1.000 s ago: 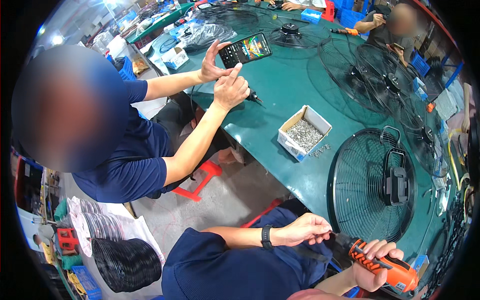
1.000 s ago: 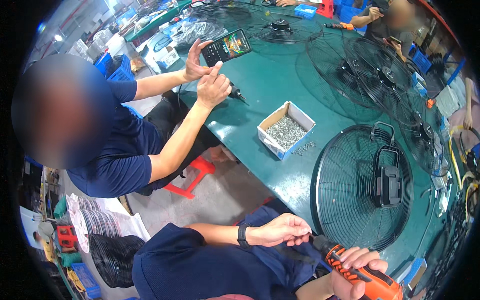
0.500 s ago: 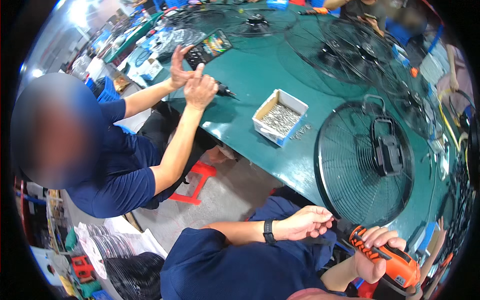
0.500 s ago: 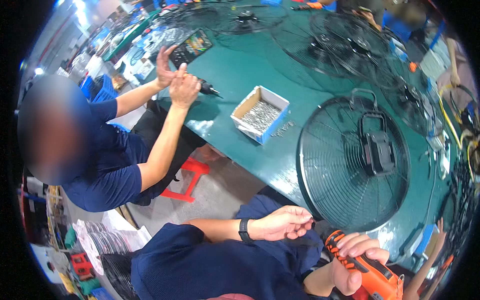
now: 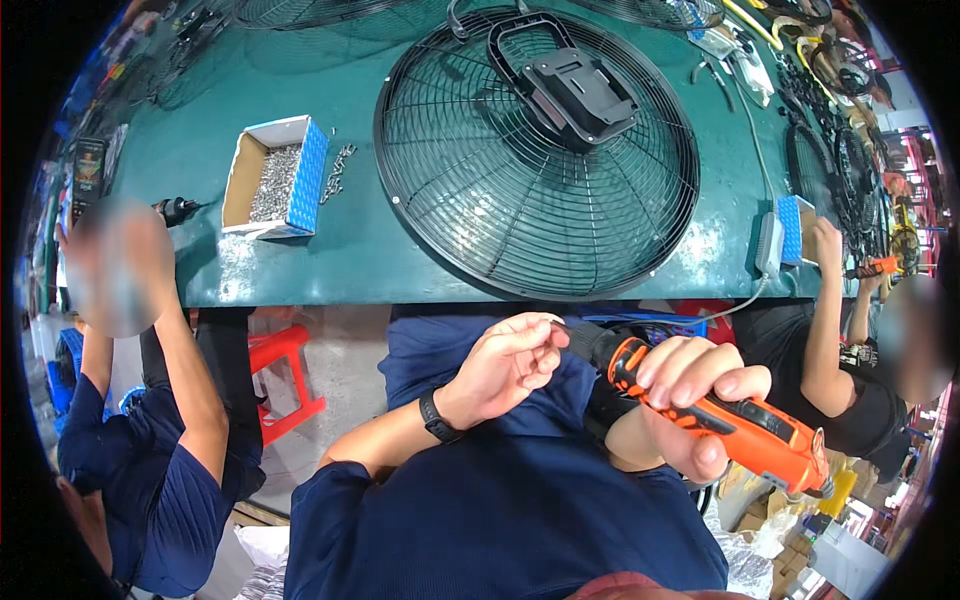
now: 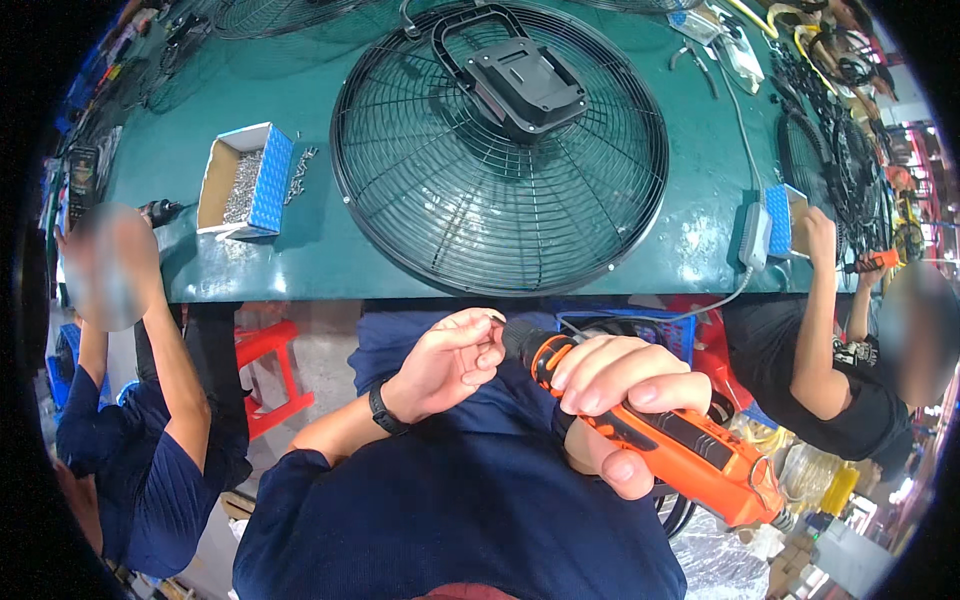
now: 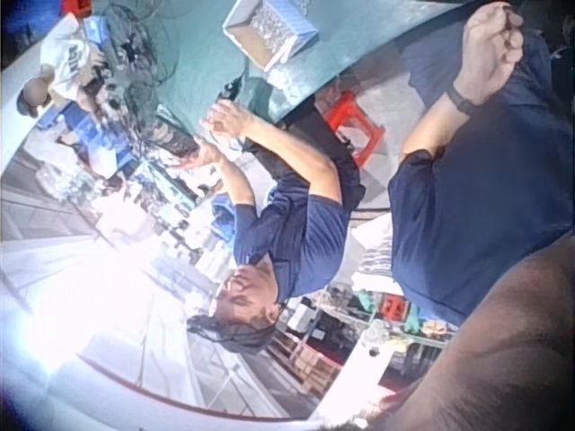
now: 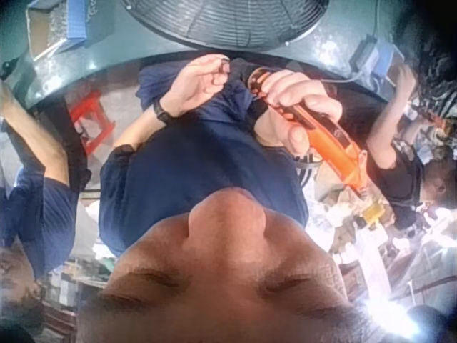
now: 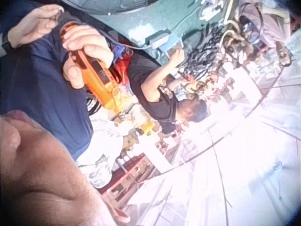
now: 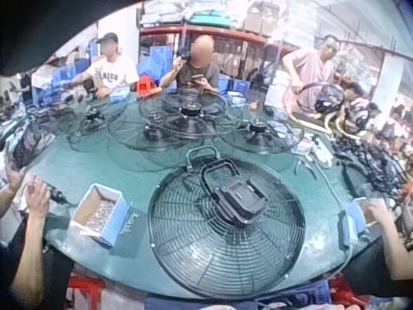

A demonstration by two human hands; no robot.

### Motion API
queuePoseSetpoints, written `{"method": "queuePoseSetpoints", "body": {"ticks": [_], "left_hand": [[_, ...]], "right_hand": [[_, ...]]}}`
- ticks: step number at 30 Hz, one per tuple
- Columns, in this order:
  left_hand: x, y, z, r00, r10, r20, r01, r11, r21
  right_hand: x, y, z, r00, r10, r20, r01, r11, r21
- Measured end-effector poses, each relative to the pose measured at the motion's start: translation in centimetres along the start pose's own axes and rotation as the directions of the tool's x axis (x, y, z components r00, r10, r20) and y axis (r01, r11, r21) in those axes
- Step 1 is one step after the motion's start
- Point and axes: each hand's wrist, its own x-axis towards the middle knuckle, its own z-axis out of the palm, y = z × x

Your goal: Assembling the outer grill and frame of industrial fans using an electric screwdriver and screws.

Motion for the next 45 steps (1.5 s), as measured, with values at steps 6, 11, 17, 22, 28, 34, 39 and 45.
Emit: {"method": "queuePoseSetpoints", "body": {"ticks": [6, 11, 17, 22, 28, 34, 39, 45], "left_hand": [[0.8, -0.2, 0.2, 1.000, -0.017, -0.016, 0.017, 0.999, -0.028], [0.1, 0.3, -0.1, 0.995, 0.014, -0.094, -0.017, 0.999, -0.033], [0.2, 0.7, -0.5, 0.988, -0.004, -0.153, -0.002, 0.999, -0.037], [0.1, 0.7, -0.7, 0.985, 0.013, -0.172, -0.013, 1.000, -0.001], [-0.2, 1.2, -1.2, 0.987, 0.021, -0.157, -0.022, 1.000, -0.003], [-0.6, 2.0, -1.9, 0.980, 0.098, -0.172, -0.084, 0.993, 0.086], [-0.7, 2.4, -1.9, 0.974, 0.107, -0.200, -0.080, 0.987, 0.138], [-1.1, 2.7, -1.9, 0.963, 0.165, -0.212, -0.114, 0.966, 0.233]], "right_hand": [[0.5, 1.1, 0.3, 1.000, -0.022, -0.008, 0.022, 1.000, -0.011], [1.3, 2.6, 0.8, 0.998, 0.028, 0.061, -0.029, 0.999, 0.020], [2.0, 3.7, 2.0, 0.991, 0.123, 0.057, -0.123, 0.992, 0.009], [3.1, 4.7, 2.6, 0.972, 0.207, 0.113, -0.195, 0.975, -0.103], [4.2, 6.8, 3.6, 0.949, 0.247, 0.197, -0.212, 0.960, -0.184], [4.5, 7.0, 4.3, 0.939, 0.311, 0.144, -0.300, 0.949, -0.097], [5.2, 7.7, 3.8, 0.889, 0.279, 0.363, -0.243, 0.960, -0.142], [5.1, 7.2, 3.1, 0.887, 0.389, 0.250, -0.362, 0.920, -0.147]]}}
